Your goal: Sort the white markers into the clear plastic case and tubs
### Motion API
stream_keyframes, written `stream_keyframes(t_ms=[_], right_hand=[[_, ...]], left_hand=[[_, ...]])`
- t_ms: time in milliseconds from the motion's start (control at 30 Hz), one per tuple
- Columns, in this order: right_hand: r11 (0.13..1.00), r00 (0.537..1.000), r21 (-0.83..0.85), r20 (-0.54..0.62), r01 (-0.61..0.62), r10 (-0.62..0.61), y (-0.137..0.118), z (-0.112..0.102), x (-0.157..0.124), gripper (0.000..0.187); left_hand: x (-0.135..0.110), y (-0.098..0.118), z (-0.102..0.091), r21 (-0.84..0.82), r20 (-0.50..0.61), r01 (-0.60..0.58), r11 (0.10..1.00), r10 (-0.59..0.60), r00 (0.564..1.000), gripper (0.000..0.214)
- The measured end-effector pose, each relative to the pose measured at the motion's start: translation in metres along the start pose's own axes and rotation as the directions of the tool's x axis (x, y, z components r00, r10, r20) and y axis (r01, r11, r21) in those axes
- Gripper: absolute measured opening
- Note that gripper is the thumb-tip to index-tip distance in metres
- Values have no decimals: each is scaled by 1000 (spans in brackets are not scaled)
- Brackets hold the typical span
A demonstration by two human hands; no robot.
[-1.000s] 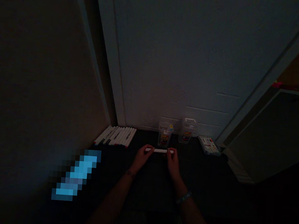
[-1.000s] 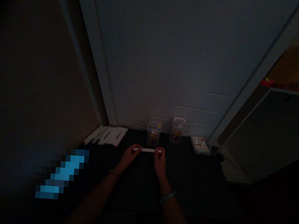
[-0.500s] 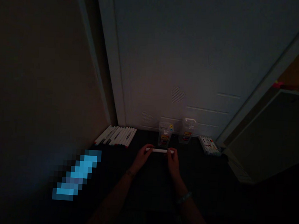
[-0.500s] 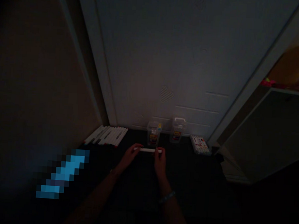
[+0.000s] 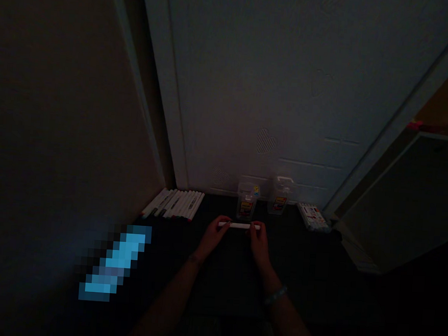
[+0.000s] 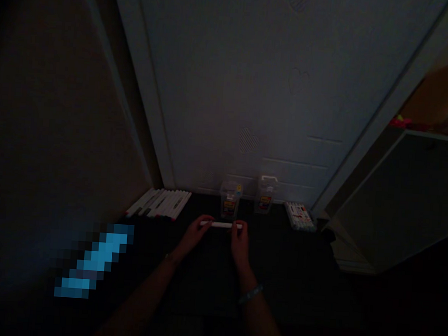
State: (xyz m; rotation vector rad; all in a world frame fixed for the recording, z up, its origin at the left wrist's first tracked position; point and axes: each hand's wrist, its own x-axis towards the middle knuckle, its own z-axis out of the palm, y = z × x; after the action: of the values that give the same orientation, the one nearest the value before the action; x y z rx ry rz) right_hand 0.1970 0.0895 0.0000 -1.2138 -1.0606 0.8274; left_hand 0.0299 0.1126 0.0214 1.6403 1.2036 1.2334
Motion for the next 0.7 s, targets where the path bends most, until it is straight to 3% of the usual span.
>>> stream_keyframes(t_ms=[700], right_hand=[[1000, 1000, -4, 24, 19, -19, -2, -1, -2, 29]], left_hand=[[-1, -1, -1, 19, 37, -33, 999, 32, 999, 25]])
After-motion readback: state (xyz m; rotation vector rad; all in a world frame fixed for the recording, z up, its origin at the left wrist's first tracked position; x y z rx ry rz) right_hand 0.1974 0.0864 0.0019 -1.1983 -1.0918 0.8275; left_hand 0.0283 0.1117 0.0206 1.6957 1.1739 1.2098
